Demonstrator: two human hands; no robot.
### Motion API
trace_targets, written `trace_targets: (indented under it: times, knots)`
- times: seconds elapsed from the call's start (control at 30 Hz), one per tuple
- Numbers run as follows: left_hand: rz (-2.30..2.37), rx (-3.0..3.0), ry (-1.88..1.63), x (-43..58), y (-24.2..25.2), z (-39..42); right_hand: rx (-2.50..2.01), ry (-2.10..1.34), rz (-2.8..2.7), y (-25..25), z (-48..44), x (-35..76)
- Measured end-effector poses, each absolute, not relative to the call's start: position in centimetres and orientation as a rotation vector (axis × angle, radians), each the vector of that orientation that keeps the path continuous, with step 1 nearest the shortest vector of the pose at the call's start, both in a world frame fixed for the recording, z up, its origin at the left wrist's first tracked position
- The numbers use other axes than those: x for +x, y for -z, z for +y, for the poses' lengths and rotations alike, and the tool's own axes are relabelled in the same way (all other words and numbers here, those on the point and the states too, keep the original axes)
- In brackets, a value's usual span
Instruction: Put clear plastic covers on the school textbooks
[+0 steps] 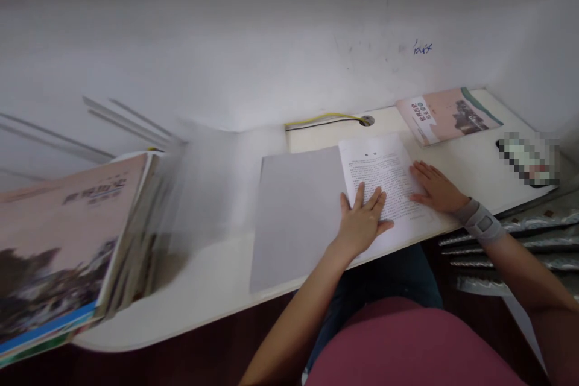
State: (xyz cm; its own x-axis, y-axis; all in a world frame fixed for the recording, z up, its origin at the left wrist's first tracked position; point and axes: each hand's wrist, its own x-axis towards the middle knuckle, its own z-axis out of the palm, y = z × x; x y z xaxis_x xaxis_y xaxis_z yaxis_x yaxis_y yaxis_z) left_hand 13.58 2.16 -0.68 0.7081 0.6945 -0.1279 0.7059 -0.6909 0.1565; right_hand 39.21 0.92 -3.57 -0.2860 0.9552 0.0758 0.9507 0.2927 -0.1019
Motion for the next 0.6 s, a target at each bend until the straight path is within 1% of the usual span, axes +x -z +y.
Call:
trace_targets:
  times: [0.1, 0.17, 0.23, 0.33, 0.4, 0.5, 0.6]
  knots:
    - [1.135, 2.672, -0.009, 12.3, -0.2, 2.2, -1.749, -0.038, -2.418, 4.1, 1.0, 39.9]
    - [1.261, 2.641, -0.123, 10.1, -0.8, 2.6, -1.71, -0.015, -2.401, 4.4, 1.0, 40.4]
    - [1.562, 2.57, -0.231, 6.6, -1.3, 3.2, -1.689, 0.039, -2.376, 4.4, 0.9, 40.6]
    - [2.188, 2.286, -0.327, 0.5, -1.7, 4.0, -1.675, 0.19, -2.348, 3.6, 0.1, 39.3]
    - [2.442, 2.099, -0.286, -2.8, -1.6, 4.4, -1.628, 0.271, -2.382, 2.8, -0.7, 37.3]
    - [2.464, 2.057, -0.13, -5.4, -1.2, 4.9, -1.528, 0.296, -2.486, 2.2, -2.1, 33.2]
    - [2.427, 2.122, -0.075, -6.0, -0.8, 5.2, -1.521, 0.297, -2.52, 2.8, -3.0, 29.5]
